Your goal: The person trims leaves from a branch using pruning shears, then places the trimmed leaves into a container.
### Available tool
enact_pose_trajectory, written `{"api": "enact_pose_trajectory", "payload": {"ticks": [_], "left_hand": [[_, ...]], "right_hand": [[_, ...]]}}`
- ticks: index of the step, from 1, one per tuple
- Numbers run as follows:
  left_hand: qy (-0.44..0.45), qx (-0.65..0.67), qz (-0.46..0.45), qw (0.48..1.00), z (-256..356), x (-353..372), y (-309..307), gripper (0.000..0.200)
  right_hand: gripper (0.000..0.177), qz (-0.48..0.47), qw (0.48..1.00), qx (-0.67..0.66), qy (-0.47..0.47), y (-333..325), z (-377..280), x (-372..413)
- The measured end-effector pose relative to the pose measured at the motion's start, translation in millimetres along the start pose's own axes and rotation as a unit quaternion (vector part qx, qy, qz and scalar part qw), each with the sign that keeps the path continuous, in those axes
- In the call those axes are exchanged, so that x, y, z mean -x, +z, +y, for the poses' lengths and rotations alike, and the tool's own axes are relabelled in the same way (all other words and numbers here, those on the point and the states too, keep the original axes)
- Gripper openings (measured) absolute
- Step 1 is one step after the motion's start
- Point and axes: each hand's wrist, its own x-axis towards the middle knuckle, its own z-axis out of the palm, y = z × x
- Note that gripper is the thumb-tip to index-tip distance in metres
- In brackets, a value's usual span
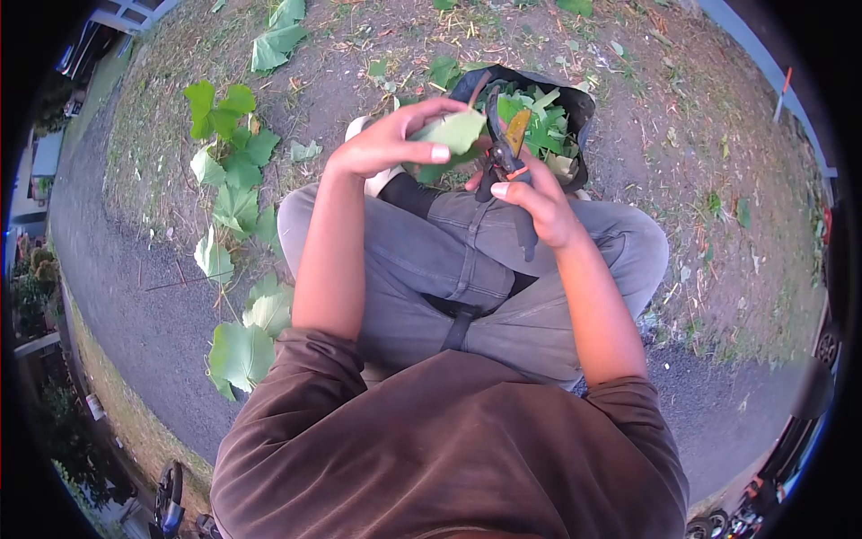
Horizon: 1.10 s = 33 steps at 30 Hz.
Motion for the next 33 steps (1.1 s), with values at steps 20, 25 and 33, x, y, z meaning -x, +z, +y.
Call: {"api": "enact_pose_trajectory", "payload": {"ticks": [20,25,33], "left_hand": [[0.023,-0.153,0.107,0.982,-13.1,-12.2,11.5,0.034],[0.085,-0.170,0.119,0.975,-15.4,-16.5,19.4,0.030],[0.067,-0.155,0.161,0.972,-8.3,-14.8,30.7,0.030]], "right_hand": [[0.073,0.056,0.997,-0.008,-0.052,-0.2,-8.7,1.6],[0.079,0.032,0.999,0.005,-0.011,-3.3,-4.2,2.4],[0.082,0.086,0.994,-0.024,-0.057,1.4,0.3,3.0]]}}
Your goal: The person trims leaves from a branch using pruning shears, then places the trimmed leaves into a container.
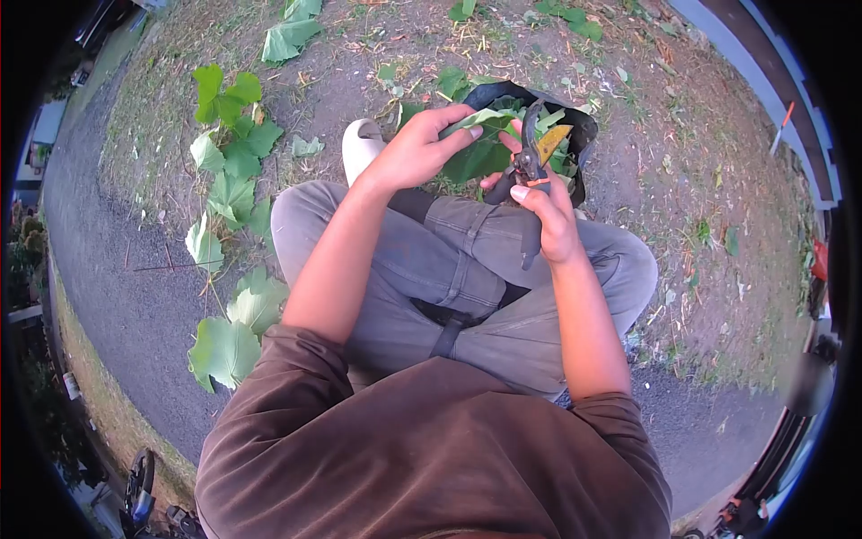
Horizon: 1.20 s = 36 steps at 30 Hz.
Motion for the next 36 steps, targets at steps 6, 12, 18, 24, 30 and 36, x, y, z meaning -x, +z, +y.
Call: {"api": "enact_pose_trajectory", "payload": {"ticks": [6,12,18,24,30,36], "left_hand": [[-0.009,0.054,-0.007,0.998,-0.9,1.6,2.3,0.031],[0.021,-0.024,-0.013,0.999,-4.2,-2.0,-1.9,0.027],[0.035,-0.053,0.061,0.996,1.4,-0.4,0.3,0.029],[-0.054,0.011,-0.012,0.998,-8.0,-0.3,-12.6,0.041],[-0.077,0.134,0.015,0.988,-7.7,-1.3,-15.1,0.039],[-0.131,0.091,0.034,0.987,-7.7,-0.5,-22.6,0.032]], "right_hand": [[0.085,-0.037,0.999,-0.023,0.011,-2.5,-0.5,1.3],[0.084,-0.032,0.993,-0.094,0.060,-5.2,-4.9,-0.2],[0.079,-0.050,0.995,-0.070,0.056,-7.8,-2.5,-2.5],[0.076,-0.045,0.986,-0.145,0.062,-13.7,-1.2,-5.5],[0.072,-0.023,0.963,-0.259,0.065,-22.6,-2.9,-7.3],[0.068,-0.036,0.964,-0.259,0.052,-25.5,-5.6,-8.6]]}}
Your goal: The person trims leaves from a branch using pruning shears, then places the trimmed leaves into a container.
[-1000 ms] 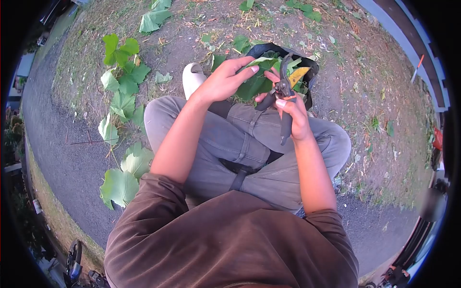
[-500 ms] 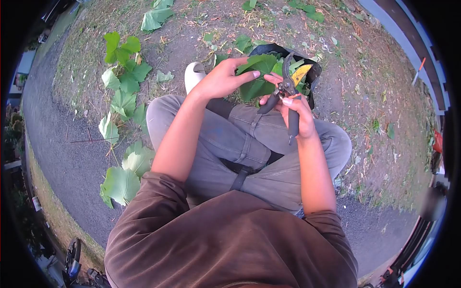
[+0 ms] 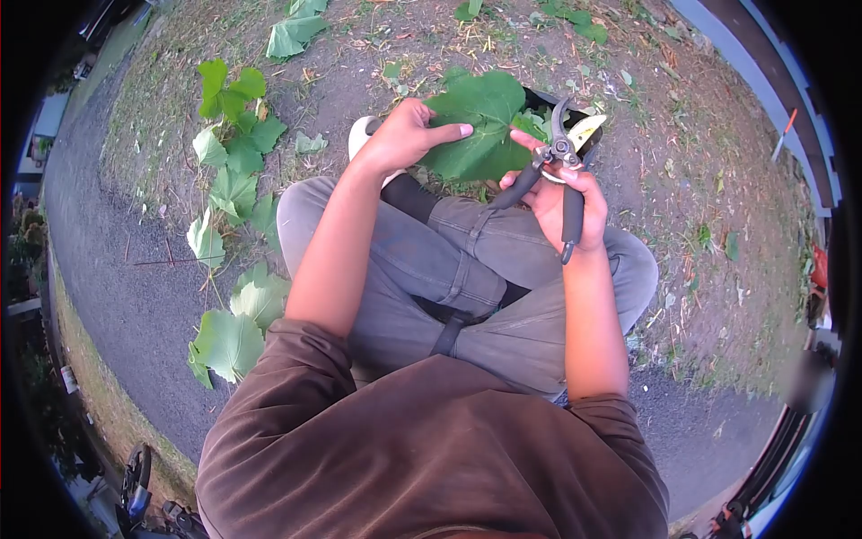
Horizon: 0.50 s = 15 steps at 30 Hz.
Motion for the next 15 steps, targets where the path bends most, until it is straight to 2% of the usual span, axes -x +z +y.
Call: {"api": "enact_pose_trajectory", "payload": {"ticks": [2,4,6,8,11,15], "left_hand": [[0.014,0.021,0.036,0.999,0.2,0.3,-1.9,0.030],[0.009,0.025,0.026,0.999,-2.2,-1.0,-9.6,0.031],[0.004,0.030,0.015,0.999,-5.7,-3.6,-13.1,0.033],[0.057,0.050,0.008,0.997,-5.9,-4.1,-12.7,0.040],[0.052,0.060,0.015,0.997,-3.2,-2.5,-14.5,0.044],[0.006,0.102,-0.016,0.995,-12.8,-7.5,-22.8,0.045]], "right_hand": [[0.069,0.001,1.000,-0.001,-0.011,0.0,-4.5,0.4],[0.069,0.001,1.000,-0.002,-0.021,-0.9,-9.9,0.8],[0.072,0.011,0.998,0.061,-0.029,-2.5,-15.8,1.7],[0.073,0.012,0.996,0.089,-0.031,-0.2,-24.2,4.2],[0.070,0.033,0.957,0.287,-0.004,-4.8,-39.3,8.3],[0.063,0.012,0.927,0.376,-0.005,2.8,-37.4,12.7]]}}
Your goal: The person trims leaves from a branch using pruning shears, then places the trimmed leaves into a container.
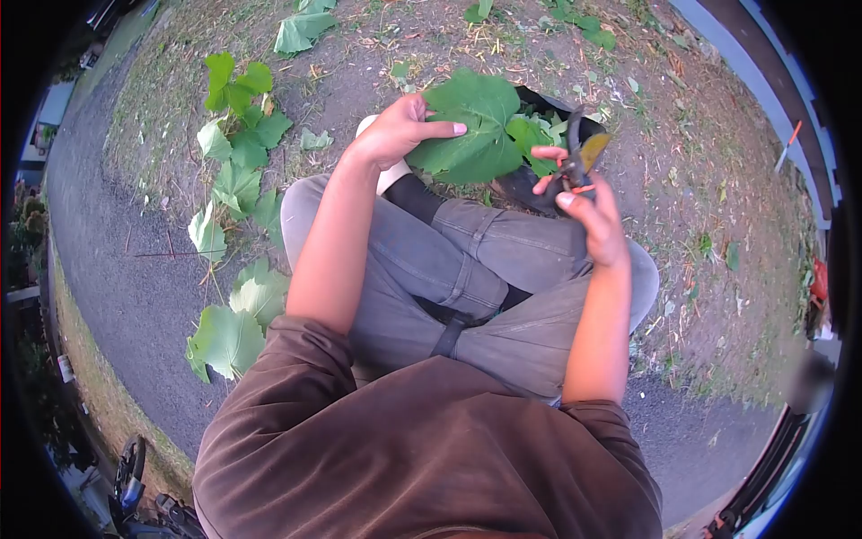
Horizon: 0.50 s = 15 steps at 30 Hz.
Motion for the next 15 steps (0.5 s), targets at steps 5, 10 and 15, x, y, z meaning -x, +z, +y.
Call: {"api": "enact_pose_trajectory", "payload": {"ticks": [5,10,15], "left_hand": [[0.019,-0.022,-0.048,0.998,-7.1,0.0,2.3,0.060],[-0.024,-0.090,-0.127,0.988,6.6,7.1,11.1,0.067],[0.040,-0.121,-0.149,0.981,-5.7,3.0,10.4,0.075]], "right_hand": [[0.066,-0.049,0.960,0.264,-0.075,32.2,-9.4,-0.4],[0.067,-0.141,0.930,0.334,-0.052,50.9,-10.7,-0.4],[0.069,-0.130,0.910,0.388,-0.067,56.4,-2.2,1.6]]}}
